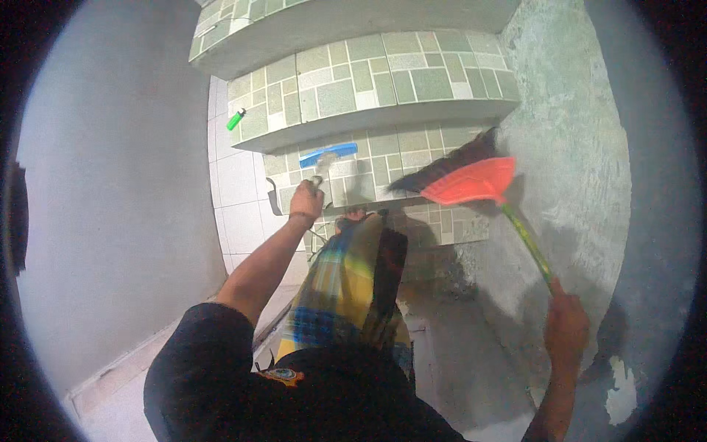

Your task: The person scrapes and peels wallpaper from a tiled stair wall using a scraper and a brush. They remove loose wallpaper pieces by hand and continue scraping along the stair risers.

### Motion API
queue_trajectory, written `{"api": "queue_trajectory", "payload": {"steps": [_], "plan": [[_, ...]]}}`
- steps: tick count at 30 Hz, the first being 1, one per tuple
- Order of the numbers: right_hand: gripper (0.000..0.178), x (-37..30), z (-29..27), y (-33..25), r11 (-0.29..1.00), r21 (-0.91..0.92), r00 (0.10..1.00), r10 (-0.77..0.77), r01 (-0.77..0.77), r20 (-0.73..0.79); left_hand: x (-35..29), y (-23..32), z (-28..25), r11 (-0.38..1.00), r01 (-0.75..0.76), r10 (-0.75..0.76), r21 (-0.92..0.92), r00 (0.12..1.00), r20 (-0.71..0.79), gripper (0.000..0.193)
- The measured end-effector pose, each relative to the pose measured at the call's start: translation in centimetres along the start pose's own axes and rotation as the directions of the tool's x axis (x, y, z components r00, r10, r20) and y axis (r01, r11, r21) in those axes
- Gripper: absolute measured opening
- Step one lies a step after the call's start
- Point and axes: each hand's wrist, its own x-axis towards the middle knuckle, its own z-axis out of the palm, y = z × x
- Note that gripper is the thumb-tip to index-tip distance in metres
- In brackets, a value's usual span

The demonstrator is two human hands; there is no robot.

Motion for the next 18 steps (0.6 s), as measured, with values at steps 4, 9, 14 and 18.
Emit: {"api": "queue_trajectory", "payload": {"steps": [4, 9, 14, 18], "plan": [[0.048, -4.9, -4.2, 3.1, 0.990, 0.135, 0.991, 0.057, -0.040, -0.124, 1.1, 6.6, -4.1, 0.942, -0.336, 0.334, -0.011, 0.939, -0.087, 0.031], [0.047, -7.8, -4.6, 2.0, 0.962, 0.242, 0.963, 0.176, -0.124, -0.205, 10.2, 16.7, -3.9, 0.885, -0.440, 0.444, 0.155, 0.896, 0.012, 0.033], [0.047, -6.8, -1.6, -0.8, 0.885, 0.398, 0.944, 0.309, -0.242, -0.113, 14.1, 25.1, 2.0, 0.779, -0.575, 0.554, 0.250, 0.818, 0.153, 0.029], [0.046, -6.9, 0.4, -1.5, 0.831, 0.517, 0.942, 0.311, -0.206, -0.123, 15.2, 30.7, 3.0, 0.754, -0.585, 0.550, 0.298, 0.811, 0.200, 0.030]]}}
